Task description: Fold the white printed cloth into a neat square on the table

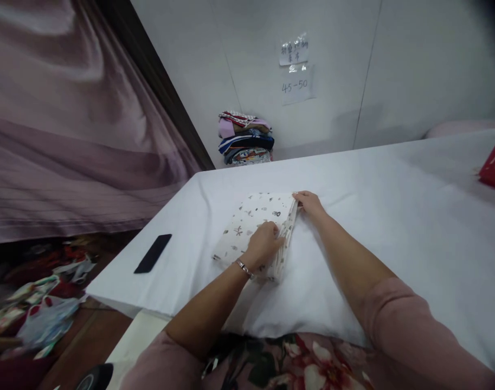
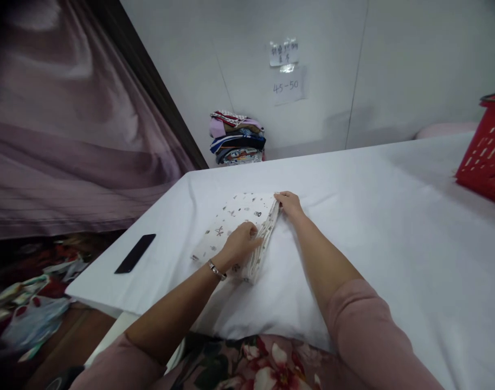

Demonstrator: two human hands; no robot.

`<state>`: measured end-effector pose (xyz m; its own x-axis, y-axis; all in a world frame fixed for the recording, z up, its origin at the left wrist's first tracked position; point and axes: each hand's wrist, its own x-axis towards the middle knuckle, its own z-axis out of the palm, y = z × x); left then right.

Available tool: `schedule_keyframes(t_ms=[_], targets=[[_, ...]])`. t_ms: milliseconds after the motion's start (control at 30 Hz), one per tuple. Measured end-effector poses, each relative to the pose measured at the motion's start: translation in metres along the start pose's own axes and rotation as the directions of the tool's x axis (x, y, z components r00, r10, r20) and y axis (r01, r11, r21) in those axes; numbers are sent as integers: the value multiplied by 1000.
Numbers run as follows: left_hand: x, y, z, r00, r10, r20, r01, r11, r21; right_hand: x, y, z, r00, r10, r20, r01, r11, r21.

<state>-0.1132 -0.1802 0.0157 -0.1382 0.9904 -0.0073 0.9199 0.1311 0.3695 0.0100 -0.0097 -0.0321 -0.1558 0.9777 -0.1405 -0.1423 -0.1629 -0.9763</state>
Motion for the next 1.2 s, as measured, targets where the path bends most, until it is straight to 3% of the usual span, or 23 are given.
schedule_keyframes(t_ms=[133,267,433,833,1000,1100,1200], targets=[[6,2,0,997,-57,-58,57,998,0,-2,-3,1,1000,-3,-10,3,1000,14],[21,16,10,992,26,-120,-5,985,174,-1,-5,1,1000,-7,-18,7,1000,18],[37,25,16,997,18,-81,2,972,237,3,-2,1,999,-23,-23,23,1000,14],[43,1,-1,1000,-22,11,21,998,65,3,0,1,999,-23,-48,22,999,-25],[43,1,-2,997,13,71,-19,996,91,4,2,1,999,-20,-50,19,999,-26],[46,7,-4,993,-36,113,18,987,157,4,1,1,999,-18,-32,17,1000,-14],[51,22,-2,999,-41,27,33,968,249,4,0,1,1000,-16,-18,16,1000,-1]])
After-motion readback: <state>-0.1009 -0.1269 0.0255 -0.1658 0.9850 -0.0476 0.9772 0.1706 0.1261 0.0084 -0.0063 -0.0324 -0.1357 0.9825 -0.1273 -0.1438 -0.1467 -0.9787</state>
